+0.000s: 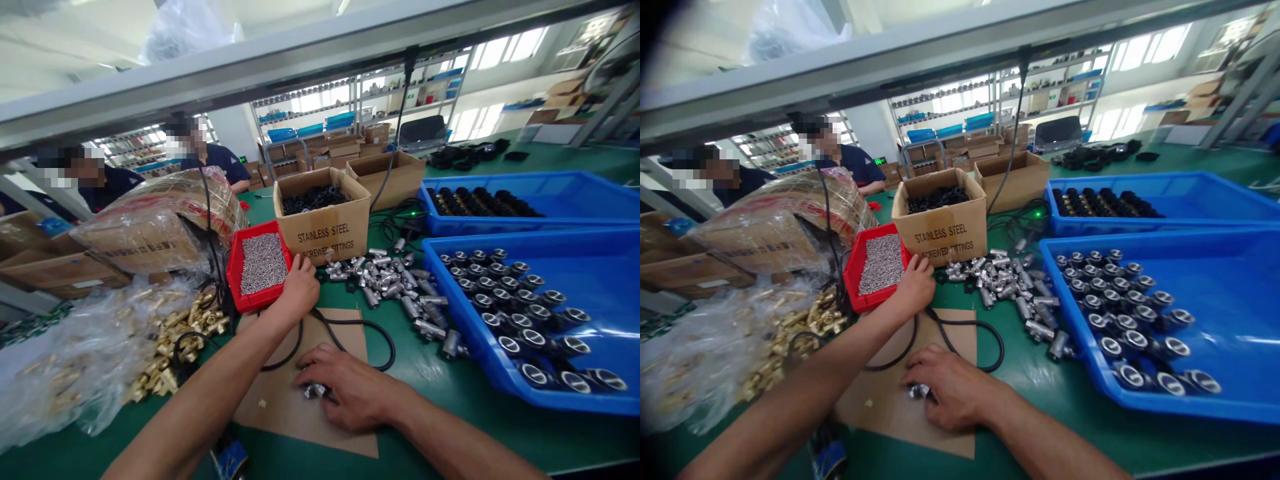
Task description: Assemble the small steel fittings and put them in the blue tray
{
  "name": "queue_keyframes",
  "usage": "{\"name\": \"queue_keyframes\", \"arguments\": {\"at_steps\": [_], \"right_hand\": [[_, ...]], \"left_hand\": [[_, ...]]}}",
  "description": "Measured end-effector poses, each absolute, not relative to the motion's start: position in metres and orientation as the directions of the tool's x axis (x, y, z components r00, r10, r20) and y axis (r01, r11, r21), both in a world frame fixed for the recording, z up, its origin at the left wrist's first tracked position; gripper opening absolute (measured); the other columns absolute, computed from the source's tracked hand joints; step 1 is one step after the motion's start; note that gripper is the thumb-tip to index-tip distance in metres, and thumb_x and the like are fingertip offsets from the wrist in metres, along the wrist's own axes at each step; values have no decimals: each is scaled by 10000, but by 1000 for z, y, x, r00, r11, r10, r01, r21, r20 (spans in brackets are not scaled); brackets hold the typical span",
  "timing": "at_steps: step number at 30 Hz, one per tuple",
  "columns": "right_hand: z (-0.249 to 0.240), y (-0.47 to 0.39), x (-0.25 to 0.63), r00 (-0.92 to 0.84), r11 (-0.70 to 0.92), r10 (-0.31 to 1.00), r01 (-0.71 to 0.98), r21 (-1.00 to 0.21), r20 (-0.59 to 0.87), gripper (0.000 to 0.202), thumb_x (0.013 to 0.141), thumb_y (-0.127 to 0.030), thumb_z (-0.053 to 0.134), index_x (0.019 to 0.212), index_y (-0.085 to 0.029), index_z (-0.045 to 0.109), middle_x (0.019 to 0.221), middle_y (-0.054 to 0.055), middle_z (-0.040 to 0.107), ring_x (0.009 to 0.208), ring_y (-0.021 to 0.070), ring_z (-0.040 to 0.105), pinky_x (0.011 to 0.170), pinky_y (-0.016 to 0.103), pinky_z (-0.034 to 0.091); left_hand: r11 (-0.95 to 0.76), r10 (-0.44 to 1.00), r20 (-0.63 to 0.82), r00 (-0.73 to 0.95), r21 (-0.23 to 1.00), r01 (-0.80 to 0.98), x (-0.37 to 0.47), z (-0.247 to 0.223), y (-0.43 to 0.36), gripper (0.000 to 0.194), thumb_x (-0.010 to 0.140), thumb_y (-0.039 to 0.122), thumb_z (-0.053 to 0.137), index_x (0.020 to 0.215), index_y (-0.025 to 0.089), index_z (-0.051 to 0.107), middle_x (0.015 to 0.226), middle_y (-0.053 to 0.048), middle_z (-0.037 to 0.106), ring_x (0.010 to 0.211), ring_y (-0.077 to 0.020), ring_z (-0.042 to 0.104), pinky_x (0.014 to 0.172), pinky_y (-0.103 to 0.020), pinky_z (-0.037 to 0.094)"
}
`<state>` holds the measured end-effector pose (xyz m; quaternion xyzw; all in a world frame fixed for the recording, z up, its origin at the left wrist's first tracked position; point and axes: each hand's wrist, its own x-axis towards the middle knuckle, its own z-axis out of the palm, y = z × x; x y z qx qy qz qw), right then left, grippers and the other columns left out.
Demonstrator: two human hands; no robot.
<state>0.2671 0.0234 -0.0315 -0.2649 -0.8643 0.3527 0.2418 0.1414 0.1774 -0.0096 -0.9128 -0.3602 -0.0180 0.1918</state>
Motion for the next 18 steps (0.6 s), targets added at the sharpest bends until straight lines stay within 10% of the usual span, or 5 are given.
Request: {"name": "queue_keyframes", "arguments": {"at_steps": [12, 18], "right_hand": [[-36, 22, 262, -652, 561, 731, 407, -720, 201, 347, 681, -205, 690, 1016, -168, 605, 990, 59, 603, 965, 220, 512, 876, 342, 452], [-32, 19, 266, -667, 561, 719, 390, -731, 196, 507, 757, -176, 638, 1252, -193, 536, 1120, 86, 546, 1057, 234, 481, 944, 385, 428]], "left_hand": [[-755, 613, 183, 769, -152, 638, 131, -11, 171, 94, 783, 164, 569, 776, 144, 661, 851, -123, 652, 955, -283, 541, 925, -470, 374], [-642, 747, 317, 585, 112, 759, 109, 5, 136, 269, 955, 217, 350, 1110, 176, 566, 973, -76, 670, 879, -199, 630, 790, -341, 467]]}}
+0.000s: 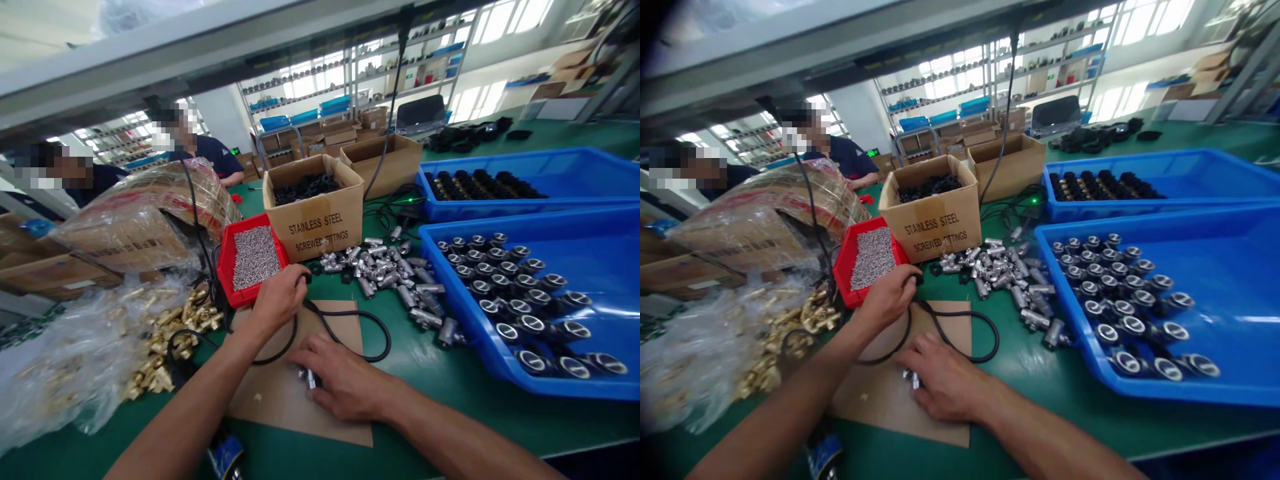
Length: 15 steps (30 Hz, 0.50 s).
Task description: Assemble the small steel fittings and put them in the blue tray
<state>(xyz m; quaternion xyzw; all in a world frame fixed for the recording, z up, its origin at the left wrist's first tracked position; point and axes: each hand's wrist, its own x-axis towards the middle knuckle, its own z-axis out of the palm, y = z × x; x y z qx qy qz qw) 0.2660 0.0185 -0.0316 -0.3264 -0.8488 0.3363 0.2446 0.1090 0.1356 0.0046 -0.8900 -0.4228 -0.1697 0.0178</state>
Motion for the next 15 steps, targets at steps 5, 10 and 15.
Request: {"name": "queue_keyframes", "arguments": {"at_steps": [5, 10, 15], "right_hand": [[-38, 21, 262, -609, 464, 772, 348, -815, 180, 394, 756, -112, 611, 1143, -174, 565, 1127, 88, 532, 1051, 215, 505, 950, 368, 437], [-44, 25, 255, -595, 431, 780, 285, -856, 195, 410, 742, -71, 624, 1129, -177, 540, 1125, 73, 587, 1056, 204, 539, 945, 354, 441], [-45, 26, 252, -581, 381, 798, 283, -880, 159, 727, 730, -86, 660, 1392, -205, 385, 1234, 85, 598, 1108, 218, 561, 975, 381, 445]], "left_hand": [[-324, 927, 86, 366, 677, 661, 65, 18, 81, 303, 991, 347, 336, 1159, 206, 546, 667, 23, 633, 623, -135, 638, 644, -251, 484], [-63, 917, -172, 360, 829, 556, 43, 9, 34, 256, 922, 324, 510, 1134, 194, 569, 838, -9, 656, 681, -134, 646, 656, -257, 496], [22, 875, -272, 400, 848, 530, 48, 3, 18, 166, 900, 260, 549, 1023, 177, 623, 796, -16, 672, 708, -145, 640, 680, -261, 498]]}}
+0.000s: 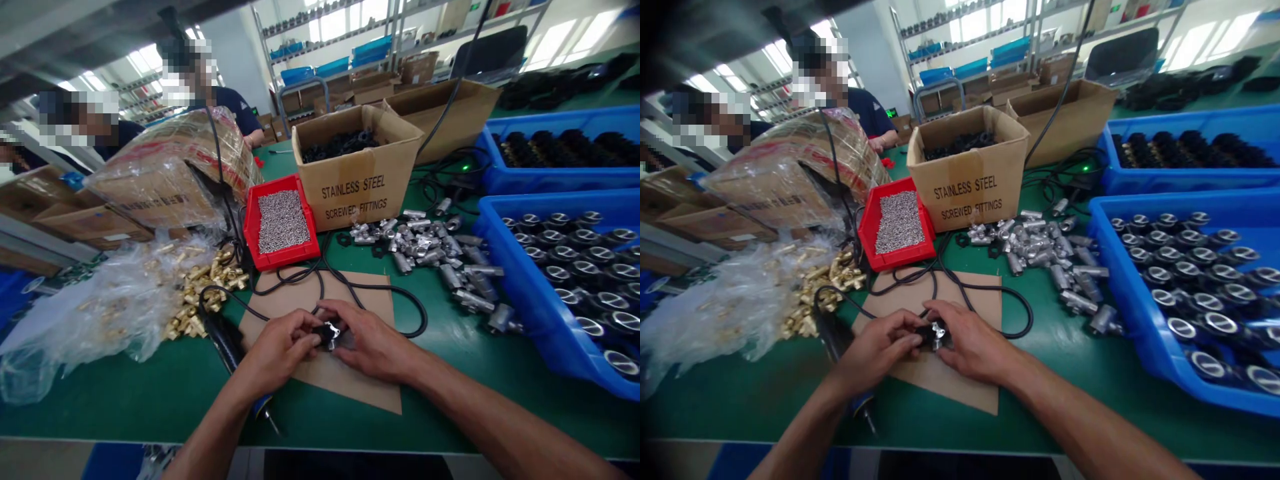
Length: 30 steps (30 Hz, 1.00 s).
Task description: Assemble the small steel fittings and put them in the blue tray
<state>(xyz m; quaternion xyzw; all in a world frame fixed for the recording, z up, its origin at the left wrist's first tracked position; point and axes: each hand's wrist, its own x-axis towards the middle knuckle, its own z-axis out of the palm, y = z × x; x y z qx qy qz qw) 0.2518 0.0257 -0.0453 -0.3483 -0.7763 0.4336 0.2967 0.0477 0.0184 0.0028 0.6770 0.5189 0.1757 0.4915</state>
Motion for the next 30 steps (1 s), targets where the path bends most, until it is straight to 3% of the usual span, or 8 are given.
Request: {"name": "queue_keyframes", "arguments": {"at_steps": [5, 8, 14, 19, 23, 30], "right_hand": [[-48, 25, 249, -583, 358, 802, 289, -888, 134, 895, 745, -123, 666, 1510, -247, 219, 1304, 107, 571, 1137, 231, 575, 993, 418, 449], [-50, 25, 248, -574, 342, 811, 306, -888, 115, 940, 730, -129, 685, 1519, -249, 189, 1317, 111, 560, 1119, 228, 583, 973, 403, 471], [-52, 27, 247, -596, 313, 797, 263, -913, 101, 923, 744, -112, 673, 1511, -267, 184, 1255, 78, 595, 1009, 182, 614, 933, 365, 502], [-52, 28, 247, -587, 301, 804, 261, -917, 97, 907, 746, -111, 666, 1507, -266, 198, 1246, 83, 597, 1019, 191, 615, 932, 383, 505], [-52, 28, 244, -587, 313, 802, 263, -913, 106, 891, 760, -116, 665, 1503, -265, 196, 1231, 81, 607, 1010, 191, 618, 924, 379, 508], [-54, 27, 240, -597, 320, 796, 271, -908, 103, 882, 755, -104, 656, 1501, -253, 209, 1264, 91, 576, 1126, 217, 572, 988, 403, 473]], "left_hand": [[-151, 890, -153, 429, 789, 595, 52, -5, 18, 257, 912, 232, 545, 1136, 250, 670, 1032, -43, 671, 754, -133, 626, 708, -256, 499], [-186, 903, -110, 416, 772, 608, 49, -12, 18, 329, 901, 226, 582, 1222, 287, 615, 1015, -18, 684, 827, -147, 627, 776, -269, 498], [-148, 913, -132, 386, 774, 616, 44, -9, 18, 215, 887, 287, 614, 1098, 253, 643, 969, -12, 682, 849, -163, 623, 769, -283, 494], [-206, 889, -135, 438, 736, 644, 38, -5, 18, 482, 751, 223, 746, 1198, 281, 573, 1024, -9, 644, 859, -173, 600, 779, -315, 492], [-273, 855, -126, 504, 716, 642, 35, -9, 20, 398, 794, 154, 687, 1160, 270, 582, 1029, -18, 616, 885, -171, 595, 798, -320, 479], [-199, 864, -183, 468, 731, 653, 31, -14, 20, 323, 792, 213, 718, 1085, 254, 589, 987, -3, 615, 829, -161, 606, 742, -297, 478]]}}
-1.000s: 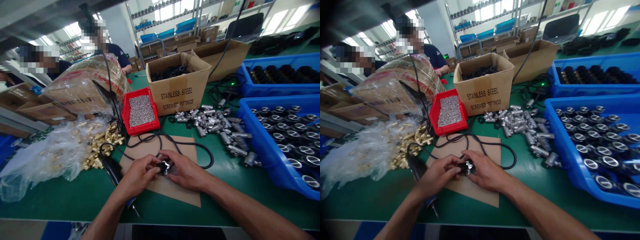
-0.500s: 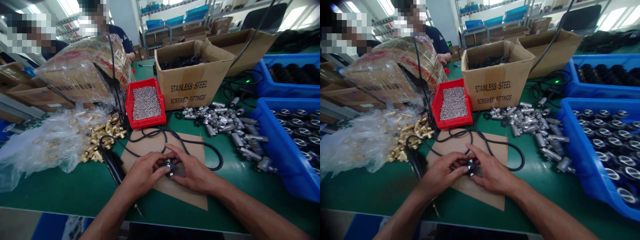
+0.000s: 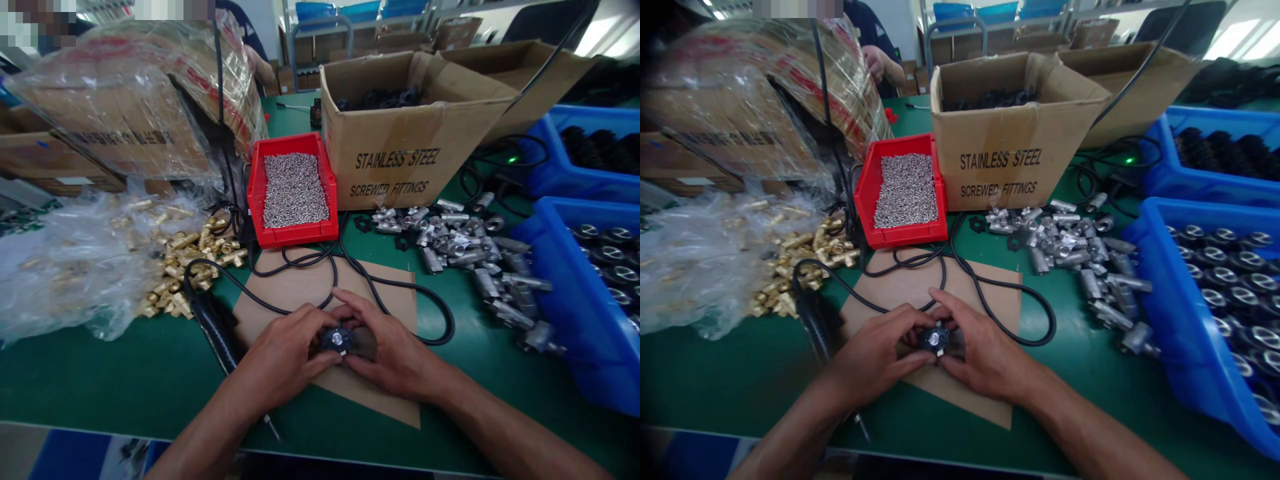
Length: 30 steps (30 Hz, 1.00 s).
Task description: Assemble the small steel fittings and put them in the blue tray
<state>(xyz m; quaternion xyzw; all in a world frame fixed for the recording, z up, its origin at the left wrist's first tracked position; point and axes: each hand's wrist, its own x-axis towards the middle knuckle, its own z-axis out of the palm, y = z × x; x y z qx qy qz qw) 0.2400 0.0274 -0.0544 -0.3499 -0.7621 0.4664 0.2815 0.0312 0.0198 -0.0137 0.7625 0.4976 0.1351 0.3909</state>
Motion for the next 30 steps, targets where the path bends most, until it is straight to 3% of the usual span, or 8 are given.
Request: {"name": "queue_keyframes", "arguments": {"at_steps": [11, 19, 23, 25, 27, 30], "right_hand": [[-53, 29, 239, -606, 309, 791, 274, -911, 86, 868, 762, -110, 661, 1493, -257, 218, 1248, 85, 576, 1088, 203, 591, 962, 385, 497], [-53, 29, 241, -639, 303, 767, 278, -912, 60, 882, 768, -113, 671, 1501, -260, 202, 1269, 83, 573, 1125, 200, 580, 983, 389, 487], [-29, 47, 242, -658, 351, 750, 316, -882, 63, 770, 769, -191, 713, 1443, -249, 347, 1321, 89, 543, 1124, 202, 582, 933, 362, 517], [-10, 69, 234, -611, 460, 779, 402, -792, 141, 521, 823, -213, 660, 1321, -229, 505, 1239, 80, 592, 1063, 200, 602, 887, 360, 527], [8, 98, 217, -560, 571, 791, 532, -625, 246, 306, 879, -203, 582, 1184, -201, 606, 1118, 72, 639, 1017, 203, 608, 890, 372, 511], [26, 146, 182, -563, 624, 781, 725, -291, 270, 265, 926, -200, 495, 1151, -155, 627, 1102, 107, 644, 1073, 240, 586, 921, 389, 484]], "left_hand": [[-175, 871, -199, 449, 729, 662, 31, -14, 19, 274, 806, 217, 683, 1061, 242, 587, 981, -8, 638, 834, -177, 613, 742, -309, 473], [-232, 869, -134, 476, 739, 632, 30, -16, 18, 239, 836, 212, 669, 1067, 226, 610, 1021, -29, 646, 885, -193, 620, 806, -322, 475], [-245, 866, -135, 482, 727, 642, 30, -14, 17, 244, 832, 234, 681, 1061, 222, 598, 1030, -22, 645, 870, -189, 617, 757, -299, 466], [-239, 870, -136, 474, 725, 646, 30, -13, 17, 231, 833, 256, 683, 1045, 218, 601, 1000, -22, 651, 849, -189, 616, 729, -291, 460], [-224, 879, -133, 458, 733, 642, 31, -13, 17, 224, 825, 263, 691, 1028, 216, 608, 972, -21, 659, 822, -186, 617, 712, -285, 453], [-205, 886, -133, 444, 748, 632, 32, -13, 16, 221, 802, 241, 710, 1003, 214, 621, 953, -20, 667, 799, -180, 618, 700, -274, 446]]}}
